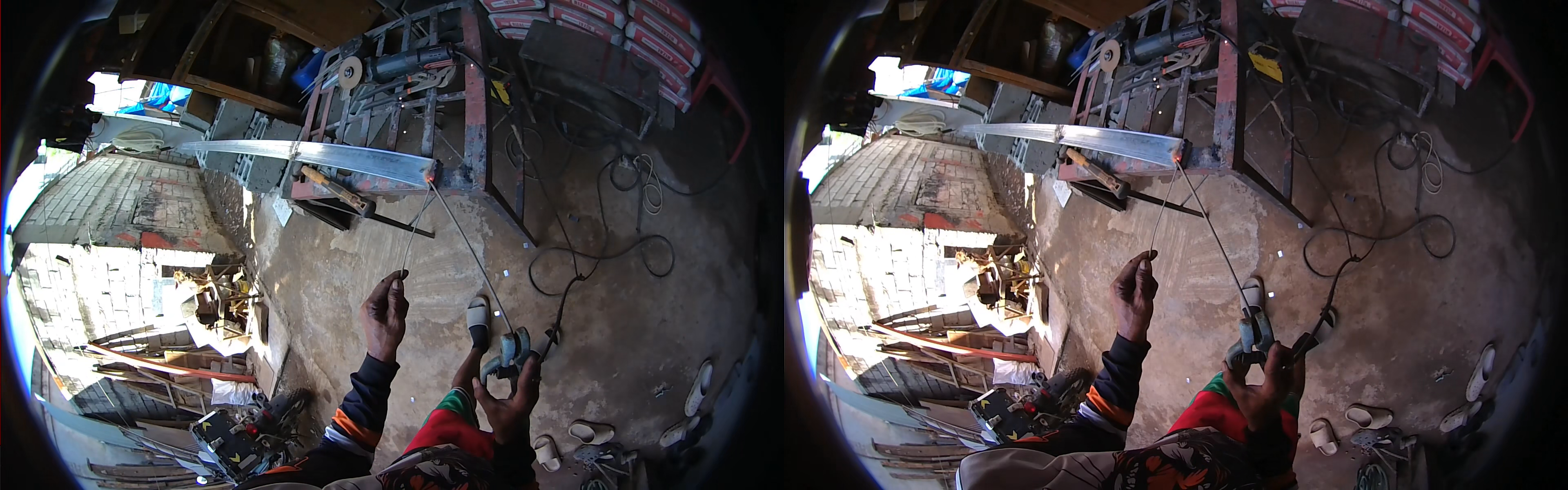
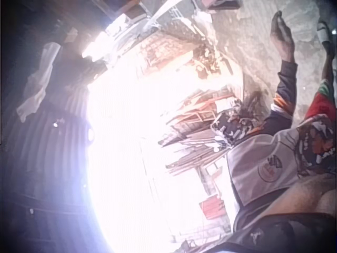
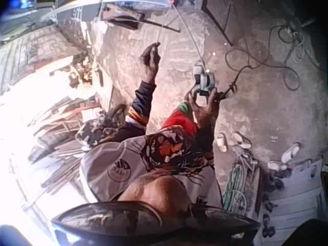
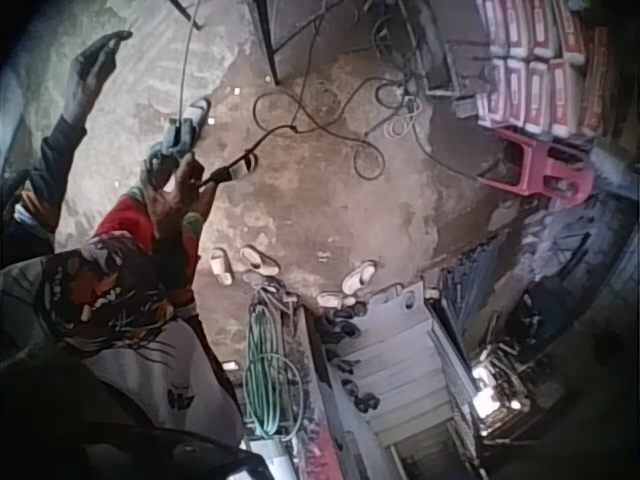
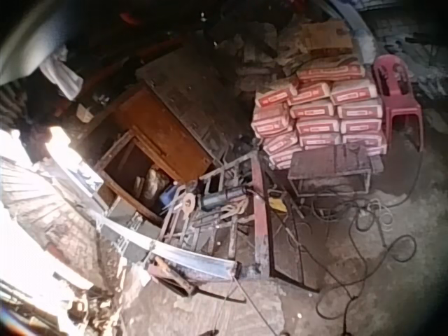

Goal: The person welds a metal bar onto a metal frame using an arc welder and a hammer.

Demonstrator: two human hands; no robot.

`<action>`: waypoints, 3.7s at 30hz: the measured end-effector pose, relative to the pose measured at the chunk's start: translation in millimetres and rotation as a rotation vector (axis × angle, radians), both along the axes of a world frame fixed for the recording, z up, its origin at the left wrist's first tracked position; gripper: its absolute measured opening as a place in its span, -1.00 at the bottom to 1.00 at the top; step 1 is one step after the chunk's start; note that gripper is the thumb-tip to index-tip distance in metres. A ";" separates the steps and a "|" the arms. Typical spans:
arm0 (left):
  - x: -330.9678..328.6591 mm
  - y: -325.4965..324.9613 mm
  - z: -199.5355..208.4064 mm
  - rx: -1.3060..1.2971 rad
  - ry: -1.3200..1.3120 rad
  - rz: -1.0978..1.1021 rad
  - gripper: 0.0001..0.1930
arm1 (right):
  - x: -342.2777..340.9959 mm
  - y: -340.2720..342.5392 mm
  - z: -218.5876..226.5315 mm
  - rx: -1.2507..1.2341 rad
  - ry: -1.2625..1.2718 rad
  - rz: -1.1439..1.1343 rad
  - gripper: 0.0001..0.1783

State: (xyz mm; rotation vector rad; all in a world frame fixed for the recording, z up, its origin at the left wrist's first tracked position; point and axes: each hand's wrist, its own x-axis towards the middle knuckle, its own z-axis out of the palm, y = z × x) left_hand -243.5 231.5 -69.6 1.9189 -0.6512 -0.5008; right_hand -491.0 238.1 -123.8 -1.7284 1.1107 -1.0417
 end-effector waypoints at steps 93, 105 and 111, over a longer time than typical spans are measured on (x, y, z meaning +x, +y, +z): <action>5.7 3.5 -3.1 -0.014 -0.013 -0.004 -0.64 | -6.3 24.5 -20.7 0.200 -0.088 0.027 0.23; -0.1 -1.9 0.0 -0.031 0.002 0.011 -0.73 | -6.0 18.7 -11.1 0.254 -0.049 0.031 0.21; 0.6 0.9 1.7 -0.033 0.020 -0.034 -0.70 | -9.0 26.7 -14.5 0.240 -0.120 0.020 0.23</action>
